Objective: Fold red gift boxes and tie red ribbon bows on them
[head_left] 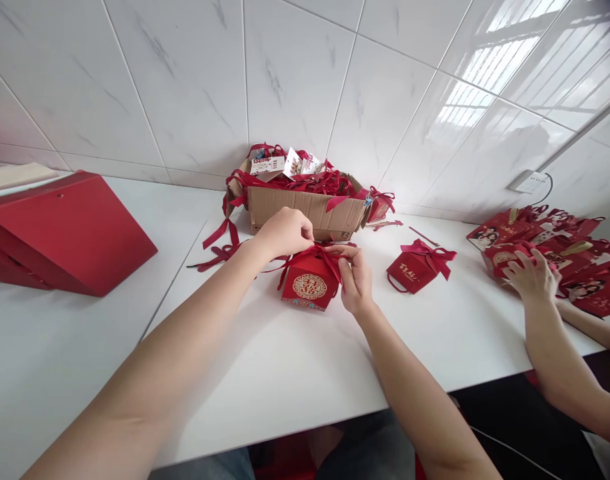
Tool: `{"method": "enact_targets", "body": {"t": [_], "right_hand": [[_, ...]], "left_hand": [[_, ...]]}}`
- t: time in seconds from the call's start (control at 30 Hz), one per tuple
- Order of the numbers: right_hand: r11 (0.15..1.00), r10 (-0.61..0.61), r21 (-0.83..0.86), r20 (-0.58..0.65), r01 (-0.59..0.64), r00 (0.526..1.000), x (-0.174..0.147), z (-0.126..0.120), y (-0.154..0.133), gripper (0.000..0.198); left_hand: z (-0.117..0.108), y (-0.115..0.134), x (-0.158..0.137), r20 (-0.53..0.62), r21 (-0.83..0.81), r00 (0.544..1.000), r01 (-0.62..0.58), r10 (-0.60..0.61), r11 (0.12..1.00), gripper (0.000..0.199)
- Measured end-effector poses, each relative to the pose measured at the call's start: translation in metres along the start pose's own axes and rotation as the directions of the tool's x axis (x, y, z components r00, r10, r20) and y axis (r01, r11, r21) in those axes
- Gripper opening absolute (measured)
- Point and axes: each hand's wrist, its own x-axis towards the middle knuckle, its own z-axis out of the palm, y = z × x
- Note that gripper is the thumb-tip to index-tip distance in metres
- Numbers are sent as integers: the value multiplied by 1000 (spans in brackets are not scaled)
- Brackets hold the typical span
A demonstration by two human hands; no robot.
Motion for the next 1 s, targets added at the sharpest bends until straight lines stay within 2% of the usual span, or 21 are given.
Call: {"method": "enact_targets", "body": {"t": [0.23,0.63,0.77,0.87,1.0], "right_hand": [[994,-56,-95,-6,55,998,1,0,-2,17],[990,-95,-111,-23,92,995,1,1,-1,10],[997,-28,-79,-49,24,998,3,0,5,14],[997,71,-2,-121,-72,990,7,-3,11,18],[967,253,79,-185,-242,950,13,-7,15,21]], "left_hand": [[4,2,0,-64,3,998,14,-14,1000,15],[10,0,2,-123,-16,990,67,-68,998,14],[9,-7,3,-99,-28,995,19,-22,999,15],[2,-12,2,1,-25,999,-39,39,999,14],[-8,-13,-1,116,-39,992,-43,47,998,17]]}}
